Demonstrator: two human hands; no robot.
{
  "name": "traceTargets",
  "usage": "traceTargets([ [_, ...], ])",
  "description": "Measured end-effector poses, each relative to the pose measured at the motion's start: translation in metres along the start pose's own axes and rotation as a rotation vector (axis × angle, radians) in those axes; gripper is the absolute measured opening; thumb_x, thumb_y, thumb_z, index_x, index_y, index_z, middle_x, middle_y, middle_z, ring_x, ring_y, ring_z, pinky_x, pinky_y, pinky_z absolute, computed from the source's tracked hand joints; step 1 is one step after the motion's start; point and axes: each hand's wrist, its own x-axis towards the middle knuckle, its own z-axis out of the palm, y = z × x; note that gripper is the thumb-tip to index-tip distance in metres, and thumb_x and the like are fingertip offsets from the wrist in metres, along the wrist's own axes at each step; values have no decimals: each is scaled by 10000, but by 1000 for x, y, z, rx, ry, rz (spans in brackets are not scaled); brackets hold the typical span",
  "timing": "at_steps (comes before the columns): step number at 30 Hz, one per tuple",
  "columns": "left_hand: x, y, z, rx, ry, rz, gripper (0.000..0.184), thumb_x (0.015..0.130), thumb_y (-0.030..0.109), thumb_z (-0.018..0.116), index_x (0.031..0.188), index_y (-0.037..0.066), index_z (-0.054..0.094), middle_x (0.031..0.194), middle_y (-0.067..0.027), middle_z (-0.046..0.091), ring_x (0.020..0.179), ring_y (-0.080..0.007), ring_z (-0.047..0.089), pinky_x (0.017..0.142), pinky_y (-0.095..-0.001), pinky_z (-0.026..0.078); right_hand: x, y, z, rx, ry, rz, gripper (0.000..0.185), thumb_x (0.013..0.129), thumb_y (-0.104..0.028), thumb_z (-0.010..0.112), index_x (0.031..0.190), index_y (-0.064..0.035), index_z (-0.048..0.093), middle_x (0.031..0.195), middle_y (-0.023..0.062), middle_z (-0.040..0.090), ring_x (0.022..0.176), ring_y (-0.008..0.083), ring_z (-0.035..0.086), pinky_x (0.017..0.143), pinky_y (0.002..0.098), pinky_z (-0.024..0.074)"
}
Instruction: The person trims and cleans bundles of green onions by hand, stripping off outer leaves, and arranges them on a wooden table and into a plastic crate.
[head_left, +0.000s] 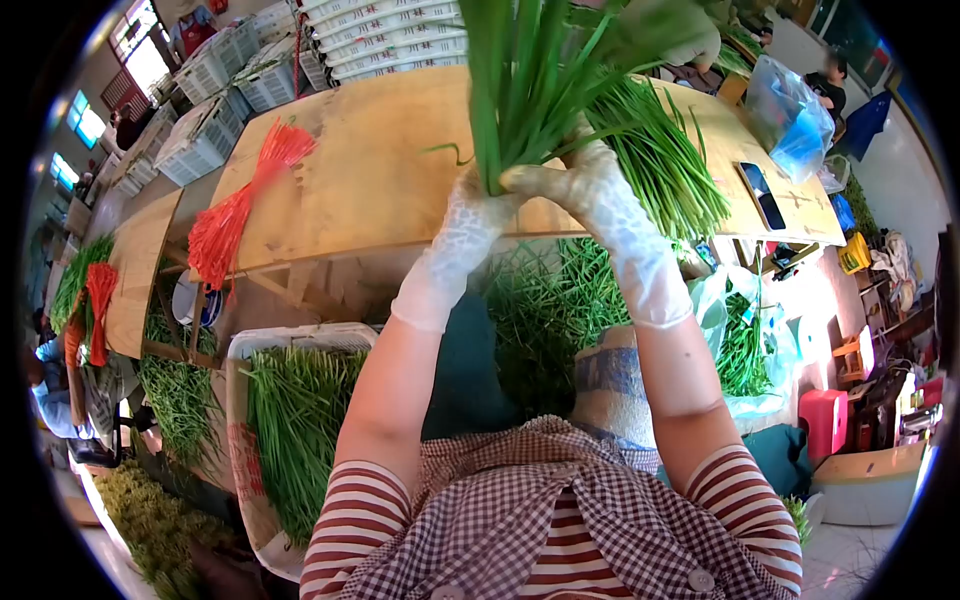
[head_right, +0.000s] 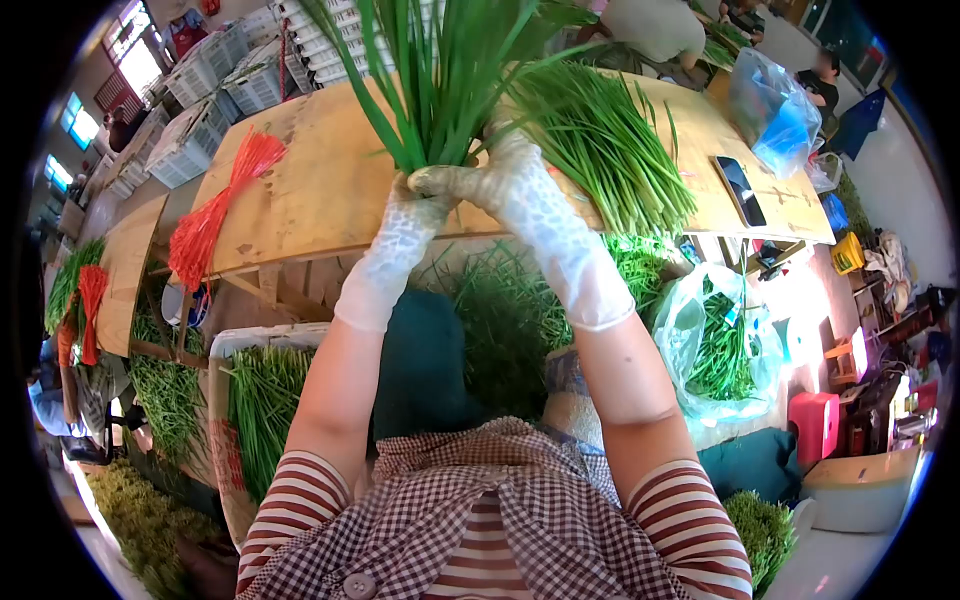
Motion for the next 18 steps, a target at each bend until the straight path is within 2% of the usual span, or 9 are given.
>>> traceTargets([
  [2,41,-69,-21,-655,72,-129,197,849,97,631,1025,10,622,927,-106,674,827,-208,636,688,-286,538,18,1,2,-139,-152,203,800,689,-327,830,1306,14,451,1185,159,587,1042,229,560,930,342,470],
  [3,57,-98,-29,-879,140,-348,186,850,77,615,1022,7,625,937,-109,674,833,-204,634,685,-292,538,26,-5,3,-250,-254,351,716,701,-285,834,1269,-5,500,1111,123,630,950,203,582,883,324,489],
  [4,68,-110,-32,-1099,206,-571,179,851,57,600,1019,3,628,947,-113,675,838,-201,632,682,-298,538,31,38,13,16,-120,78,688,691,-276,840,1225,9,514,1026,103,651,837,194,595,771,321,515],
  [6,50,-48,-10,-514,97,-479,185,867,107,585,1016,7,632,895,-107,665,806,-230,643,677,-344,538,38,81,19,239,-6,-66,650,706,-279,825,1193,23,518,942,102,666,734,189,605,661,319,541],
  [8,19,17,14,62,-7,-371,206,882,157,571,1012,11,636,843,-101,655,774,-258,654,672,-390,538,45,67,11,149,-57,187,632,758,-305,786,1215,25,499,943,140,654,755,198,600,666,322,540],
  [10,5,10,15,-314,-88,-448,215,883,166,575,1027,16,630,838,-105,656,756,-266,659,678,-397,537,13,20,-9,-86,125,138,623,864,-289,672,1344,15,414,1196,195,580,1041,228,574,891,320,474],
  [12,5,-18,18,-654,-124,-461,257,887,197,580,1081,32,610,933,-126,668,787,-264,660,703,-409,539,-11,33,-16,-50,383,-78,503,965,-230,532,1387,2,388,1317,180,525,1179,215,516,999,312,402],
  [15,-14,-20,32,-855,0,-525,267,887,198,578,1096,32,594,977,-124,664,831,-266,655,735,-417,540,-70,62,-6,-183,550,-264,516,963,-247,517,1387,15,383,1305,199,515,1208,279,494,1039,365,369],
  [18,-29,-49,49,-911,103,-602,229,880,142,583,1068,13,599,1003,-116,663,876,-243,651,754,-376,550,-103,85,33,205,619,-63,467,988,-261,485,1381,-22,406,1240,120,534,1119,208,513,995,321,390],
])
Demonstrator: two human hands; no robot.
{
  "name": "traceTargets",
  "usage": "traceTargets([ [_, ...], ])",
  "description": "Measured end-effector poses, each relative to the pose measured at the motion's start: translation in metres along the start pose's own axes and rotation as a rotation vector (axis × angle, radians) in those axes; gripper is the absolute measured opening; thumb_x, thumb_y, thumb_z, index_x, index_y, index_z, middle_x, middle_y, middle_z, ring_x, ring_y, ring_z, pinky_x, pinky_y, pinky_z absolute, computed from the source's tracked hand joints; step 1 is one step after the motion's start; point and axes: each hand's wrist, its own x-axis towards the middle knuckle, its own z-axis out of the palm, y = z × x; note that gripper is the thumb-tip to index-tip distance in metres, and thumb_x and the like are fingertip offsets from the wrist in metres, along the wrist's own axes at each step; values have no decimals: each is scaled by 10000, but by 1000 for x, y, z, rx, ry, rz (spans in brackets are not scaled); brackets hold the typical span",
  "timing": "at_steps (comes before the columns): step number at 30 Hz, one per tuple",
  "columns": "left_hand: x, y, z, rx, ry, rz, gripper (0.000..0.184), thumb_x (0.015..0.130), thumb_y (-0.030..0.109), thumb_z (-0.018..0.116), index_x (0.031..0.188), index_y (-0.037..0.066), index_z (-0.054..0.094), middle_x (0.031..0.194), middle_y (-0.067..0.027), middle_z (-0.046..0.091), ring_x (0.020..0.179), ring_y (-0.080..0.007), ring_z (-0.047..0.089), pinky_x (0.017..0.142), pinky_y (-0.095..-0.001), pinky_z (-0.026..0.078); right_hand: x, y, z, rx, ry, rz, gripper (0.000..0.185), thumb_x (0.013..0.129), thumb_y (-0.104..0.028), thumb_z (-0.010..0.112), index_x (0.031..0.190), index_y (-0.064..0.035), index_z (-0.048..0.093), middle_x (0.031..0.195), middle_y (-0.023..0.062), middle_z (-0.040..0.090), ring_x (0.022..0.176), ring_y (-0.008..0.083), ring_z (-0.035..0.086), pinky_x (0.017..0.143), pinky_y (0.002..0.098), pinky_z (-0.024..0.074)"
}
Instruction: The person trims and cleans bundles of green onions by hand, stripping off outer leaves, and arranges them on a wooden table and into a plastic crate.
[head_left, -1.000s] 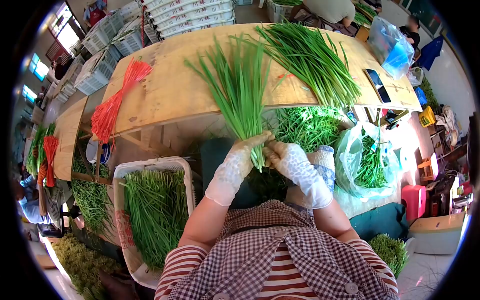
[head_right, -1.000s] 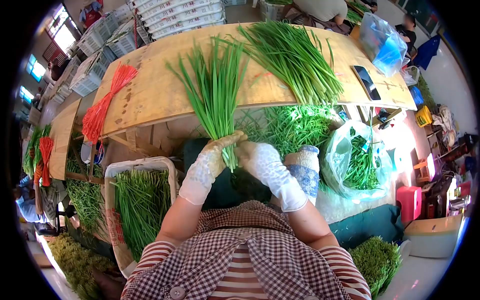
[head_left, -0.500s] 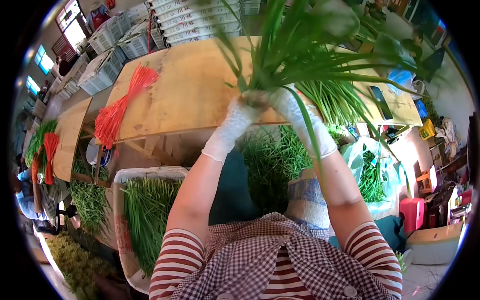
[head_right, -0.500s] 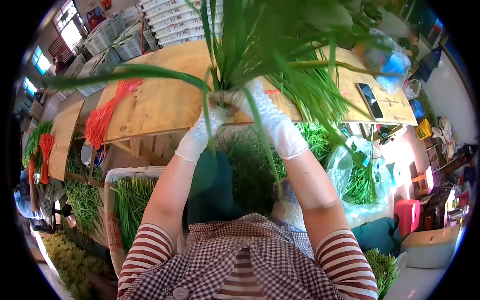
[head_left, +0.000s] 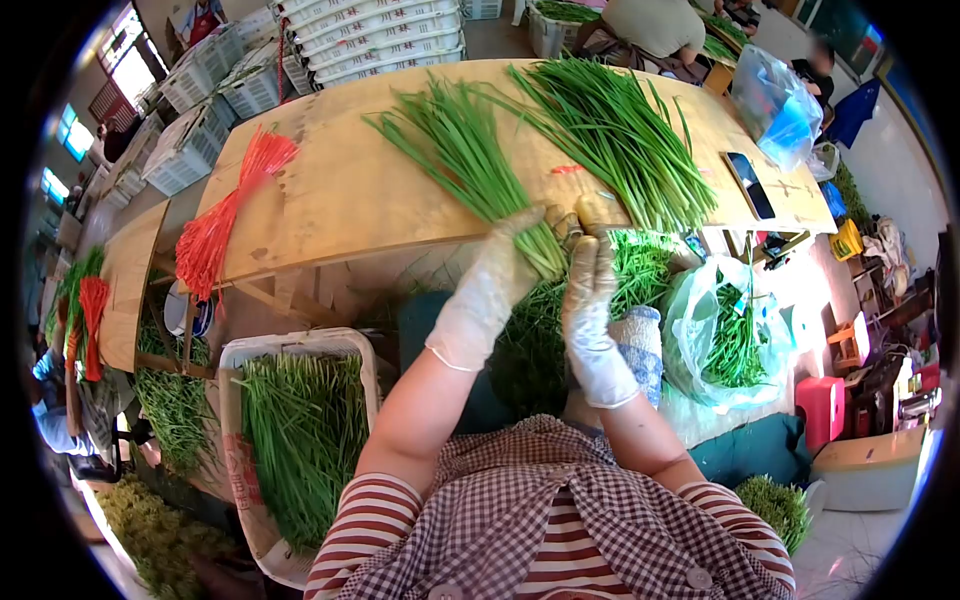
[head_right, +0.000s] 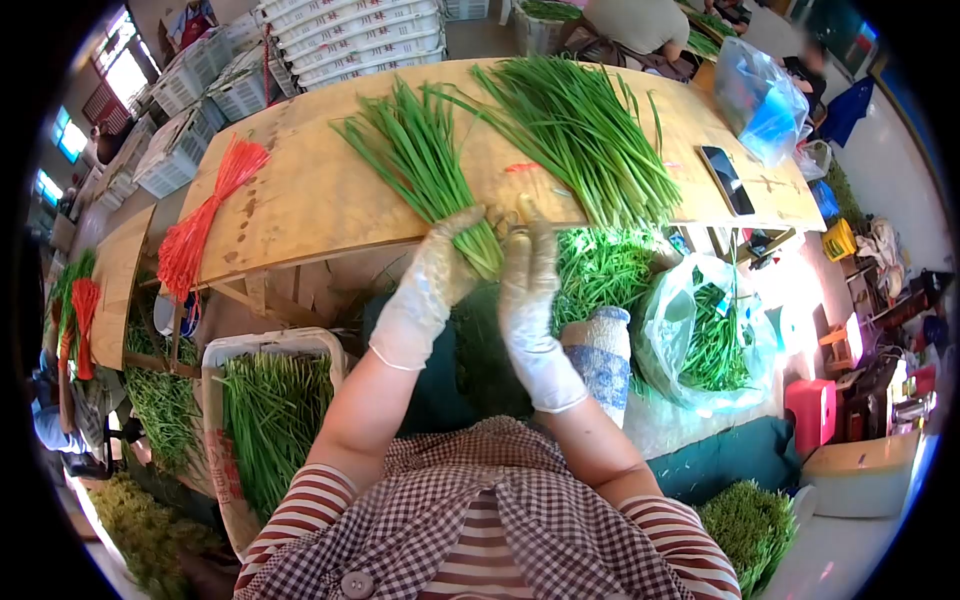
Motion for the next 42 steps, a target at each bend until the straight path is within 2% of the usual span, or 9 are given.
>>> traceTargets([
  [6,-12,-16,-28,75,-63,36,166,895,86,588,1035,-2,595,897,-57,638,820,-189,619,763,-312,538,-16,3,-18,-519,-104,-171,394,908,-161,592,1288,-71,530,1233,159,559,1134,271,536,997,351,409],
  [9,-33,-13,-16,195,68,85,121,894,98,602,985,17,593,854,-43,622,795,-183,611,741,-310,535,-19,-25,-25,-435,-234,-233,220,814,-149,684,1032,-123,688,1009,103,672,875,258,658,763,333,525],
  [12,-40,-13,-12,288,56,53,138,886,159,632,918,35,581,800,-41,593,770,-197,607,722,-309,535,-30,-45,-17,-844,-278,-337,206,772,-135,709,978,-120,699,915,89,686,762,268,669,660,343,532],
  [16,-41,-12,-15,214,71,45,189,881,225,647,922,50,593,805,-57,602,729,-208,606,637,-332,533,-25,-21,-26,-609,-253,-114,187,725,-154,731,908,-126,707,928,90,682,721,269,658,616,355,521],
  [19,-46,-12,-11,252,126,13,252,873,262,656,972,45,574,838,-67,593,727,-204,591,661,-332,516,-22,-41,-28,-865,-228,-372,241,744,-18,713,955,-134,710,891,89,680,752,264,663,639,309,529],
  [27,-34,-17,-6,344,246,59,338,847,310,696,1034,60,566,851,-64,601,688,-193,578,619,-332,508,-24,-35,-17,-1395,-428,-246,165,784,-219,687,902,-105,699,739,130,654,620,286,645,559,389,512],
  [29,-41,-15,0,281,175,51,345,832,313,716,1051,81,584,844,-52,615,723,-181,605,590,-350,518,-12,-31,-26,-976,-384,-159,188,821,-162,673,947,-24,691,774,160,681,605,267,651,577,348,527],
  [32,-41,-7,-16,376,-31,69,317,834,278,716,1033,61,598,845,-67,631,729,-179,618,586,-336,521,10,-16,-45,-199,-380,623,304,841,-163,708,1056,47,659,829,97,694,680,83,585,649,239,489],
  [42,-30,-12,-36,413,171,157,228,805,50,698,1016,0,624,896,-81,663,688,-187,632,580,-333,531,5,-7,-41,-197,-360,711,301,809,-230,751,924,39,683,731,49,668,636,95,584,616,242,481],
])
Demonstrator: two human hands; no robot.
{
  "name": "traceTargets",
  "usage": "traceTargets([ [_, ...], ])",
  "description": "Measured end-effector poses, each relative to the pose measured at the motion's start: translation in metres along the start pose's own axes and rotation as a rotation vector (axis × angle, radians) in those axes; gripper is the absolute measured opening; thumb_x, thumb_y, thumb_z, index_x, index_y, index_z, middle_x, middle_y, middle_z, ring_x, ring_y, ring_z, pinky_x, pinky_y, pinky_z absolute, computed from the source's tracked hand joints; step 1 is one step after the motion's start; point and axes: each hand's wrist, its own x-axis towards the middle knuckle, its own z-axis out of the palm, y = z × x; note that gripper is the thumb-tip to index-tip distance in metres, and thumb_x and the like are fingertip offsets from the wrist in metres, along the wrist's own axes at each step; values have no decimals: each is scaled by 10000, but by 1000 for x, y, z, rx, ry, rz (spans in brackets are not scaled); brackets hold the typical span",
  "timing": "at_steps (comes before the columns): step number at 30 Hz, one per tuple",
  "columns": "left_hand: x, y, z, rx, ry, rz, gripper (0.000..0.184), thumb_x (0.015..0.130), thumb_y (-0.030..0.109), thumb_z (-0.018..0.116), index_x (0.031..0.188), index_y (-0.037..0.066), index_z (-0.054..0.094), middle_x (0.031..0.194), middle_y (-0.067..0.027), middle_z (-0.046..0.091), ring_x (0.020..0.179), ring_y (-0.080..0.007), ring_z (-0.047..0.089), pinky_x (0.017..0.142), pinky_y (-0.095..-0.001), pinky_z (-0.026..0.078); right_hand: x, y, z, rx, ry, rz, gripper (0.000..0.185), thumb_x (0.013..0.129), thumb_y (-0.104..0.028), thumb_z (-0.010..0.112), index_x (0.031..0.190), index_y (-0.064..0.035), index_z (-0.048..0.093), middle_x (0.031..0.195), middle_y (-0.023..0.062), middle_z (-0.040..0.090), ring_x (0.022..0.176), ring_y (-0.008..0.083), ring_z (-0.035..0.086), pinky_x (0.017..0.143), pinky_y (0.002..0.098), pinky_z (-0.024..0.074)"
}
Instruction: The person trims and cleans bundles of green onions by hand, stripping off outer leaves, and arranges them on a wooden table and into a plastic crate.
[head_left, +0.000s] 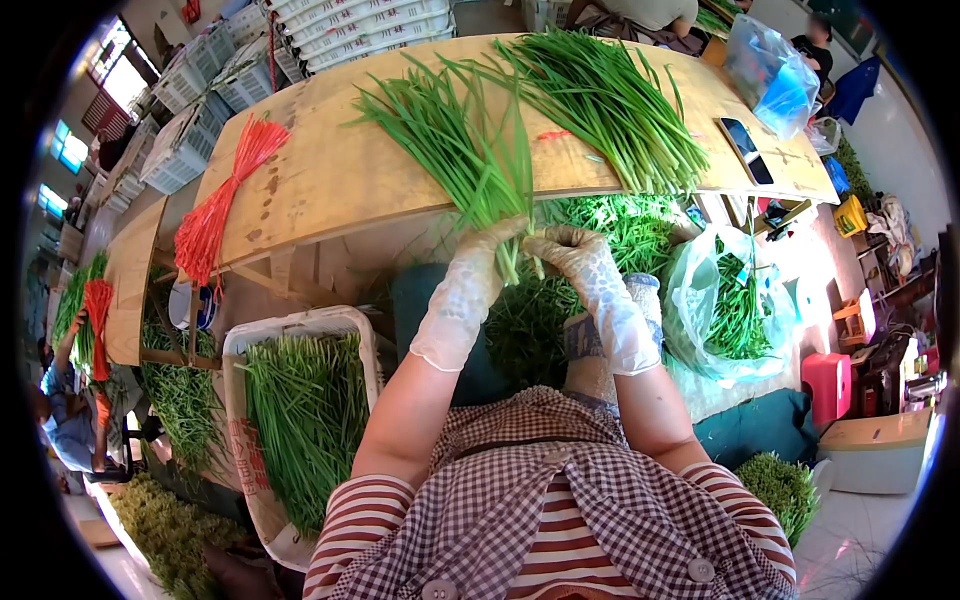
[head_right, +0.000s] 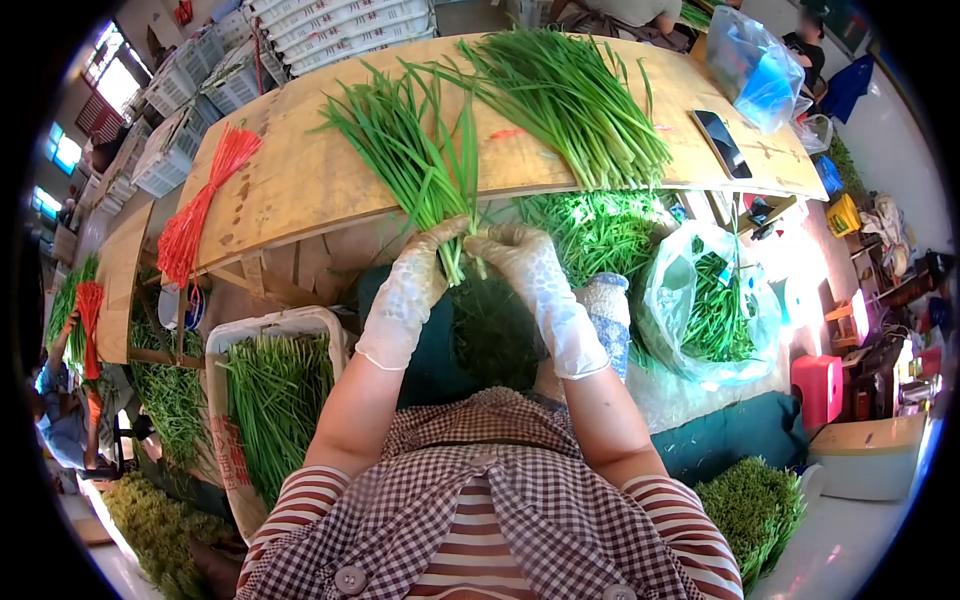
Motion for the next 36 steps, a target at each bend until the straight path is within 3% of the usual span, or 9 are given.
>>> traceTargets([
  [6,2,-6,3,141,120,28,273,773,45,737,1021,20,625,911,-58,669,740,-154,632,615,-276,505,1,-6,9,-675,495,-419,212,740,-130,775,877,-8,668,745,99,675,595,156,620,584,269,497],
  [9,1,-4,5,60,72,73,334,740,20,760,1040,36,613,911,-55,667,734,-152,631,614,-270,502,-1,1,9,-840,501,-705,160,712,-153,742,839,-85,673,720,99,661,724,293,660,634,348,520],
  [10,2,-2,4,42,46,74,353,730,7,763,1045,39,608,911,-55,667,735,-152,631,613,-272,503,-5,3,12,-865,478,-683,202,733,-198,755,865,-63,684,737,105,673,701,248,661,625,333,514],
  [14,-7,2,12,107,145,126,291,762,7,726,1017,31,588,846,-73,660,652,-163,630,517,-237,485,8,20,-2,-170,154,-74,260,789,-211,748,909,13,692,761,106,681,661,122,612,634,272,501],
  [22,4,3,5,157,111,207,242,768,-14,701,981,18,592,790,-74,632,588,-148,592,452,-235,457,-12,29,0,515,140,-156,179,849,-146,673,922,18,665,790,62,678,684,106,606,652,221,490],
  [25,4,9,-3,135,63,187,214,785,-10,688,975,9,589,765,-67,615,572,-142,582,435,-224,448,-23,51,-18,15,126,196,202,855,-194,660,911,0,672,784,98,691,721,156,652,668,270,520],
  [28,-4,13,-7,126,58,193,188,804,3,678,970,4,592,774,-69,616,578,-140,585,436,-222,459,-14,126,-80,-1203,5,73,283,880,-278,629,999,-26,682,869,242,672,839,266,686,752,348,536],
  [33,-12,8,0,-12,22,60,170,849,77,668,998,22,607,837,-76,632,680,-165,625,558,-278,546,-49,2,-15,-59,162,-136,202,861,-134,664,1027,-18,678,974,150,701,834,166,675,758,279,532],
  [36,-15,-1,11,-109,8,-40,235,894,141,628,1083,9,585,951,-96,644,822,-215,638,693,-347,553,-27,15,11,-197,237,-433,181,830,-79,678,1003,-29,682,935,147,700,808,215,689,730,296,537],
])
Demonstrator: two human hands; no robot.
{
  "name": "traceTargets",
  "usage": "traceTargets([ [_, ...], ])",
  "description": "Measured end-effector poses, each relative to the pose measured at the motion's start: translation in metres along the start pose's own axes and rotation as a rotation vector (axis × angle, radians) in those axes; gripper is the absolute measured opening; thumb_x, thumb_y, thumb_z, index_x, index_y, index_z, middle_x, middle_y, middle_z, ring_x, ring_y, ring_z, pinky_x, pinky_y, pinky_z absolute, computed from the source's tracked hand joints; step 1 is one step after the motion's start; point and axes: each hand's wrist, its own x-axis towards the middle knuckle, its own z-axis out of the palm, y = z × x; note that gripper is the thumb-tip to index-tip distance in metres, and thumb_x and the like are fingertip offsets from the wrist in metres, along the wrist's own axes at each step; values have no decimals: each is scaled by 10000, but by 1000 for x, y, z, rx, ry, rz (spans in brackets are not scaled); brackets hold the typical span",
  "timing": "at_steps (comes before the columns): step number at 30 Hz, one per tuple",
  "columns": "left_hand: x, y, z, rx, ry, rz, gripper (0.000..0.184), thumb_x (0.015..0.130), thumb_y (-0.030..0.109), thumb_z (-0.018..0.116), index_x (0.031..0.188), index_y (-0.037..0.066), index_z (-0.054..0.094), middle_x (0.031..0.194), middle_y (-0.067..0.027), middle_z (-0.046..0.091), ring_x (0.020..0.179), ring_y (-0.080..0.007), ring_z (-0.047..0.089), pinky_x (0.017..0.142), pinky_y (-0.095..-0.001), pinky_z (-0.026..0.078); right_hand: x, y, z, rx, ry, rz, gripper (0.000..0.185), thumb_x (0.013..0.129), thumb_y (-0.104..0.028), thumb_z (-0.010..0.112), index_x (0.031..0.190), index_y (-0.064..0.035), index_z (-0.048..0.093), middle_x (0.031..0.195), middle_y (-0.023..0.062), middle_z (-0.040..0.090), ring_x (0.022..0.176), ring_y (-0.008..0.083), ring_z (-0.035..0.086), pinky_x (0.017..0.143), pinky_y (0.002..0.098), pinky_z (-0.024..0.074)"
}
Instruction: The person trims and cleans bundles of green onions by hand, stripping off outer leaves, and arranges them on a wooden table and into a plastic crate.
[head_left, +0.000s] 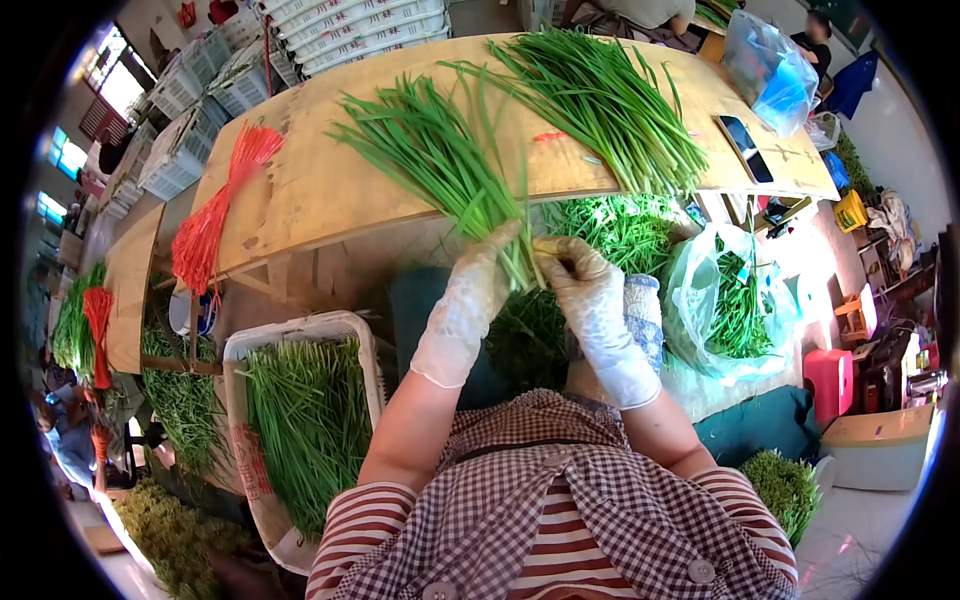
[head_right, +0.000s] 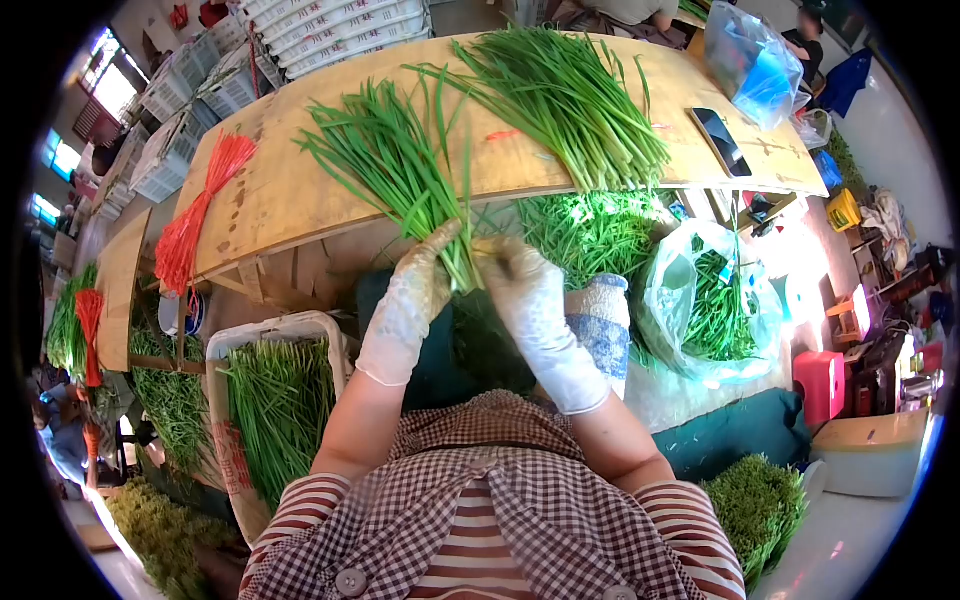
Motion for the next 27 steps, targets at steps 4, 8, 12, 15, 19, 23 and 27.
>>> traceTargets([
  [4,-9,11,1,-86,-92,-68,270,903,159,619,1125,7,597,1014,-89,660,905,-208,641,746,-334,557,1,-12,8,-111,56,-206,156,839,-103,673,975,-26,676,882,163,686,797,272,688,713,326,539],
  [8,-2,11,-7,-66,-154,-15,243,934,148,559,1122,-6,558,1028,-124,632,895,-208,624,770,-338,533,-7,-22,5,-147,166,-386,230,806,-127,710,1017,-53,655,949,136,675,853,291,668,752,358,531],
  [12,0,-5,7,-150,-150,-10,206,923,138,571,1079,3,565,963,-92,624,846,-192,618,738,-325,534,1,-9,22,-333,271,-535,261,751,-108,752,984,-88,636,923,100,655,849,285,635,750,365,514],
  [15,4,-2,13,-139,-145,-37,185,908,129,588,1046,7,566,902,-63,613,789,-177,612,691,-310,536,6,-1,22,57,211,-366,116,830,-70,680,936,-36,647,923,118,664,818,233,644,751,322,515],
  [19,7,4,-4,-4,-219,-66,264,864,134,651,1081,3,578,870,-56,630,718,-151,611,615,-313,537,5,-4,9,-65,224,-271,227,864,-136,667,1053,-16,628,993,129,657,889,208,641,805,320,509],
  [23,-40,11,-18,354,-324,-44,235,829,135,687,1005,29,573,712,4,547,523,-94,505,435,-252,414,8,-4,5,325,-100,157,467,822,-199,730,1202,20,568,1128,145,632,1054,228,586,911,325,473],
  [27,-98,32,-72,1124,-139,-283,235,802,185,735,925,63,576,574,45,437,433,-50,369,389,-206,283,2,-10,-5,309,-311,581,497,777,-218,768,1158,47,592,1133,131,633,1080,242,554,910,349,460],
])
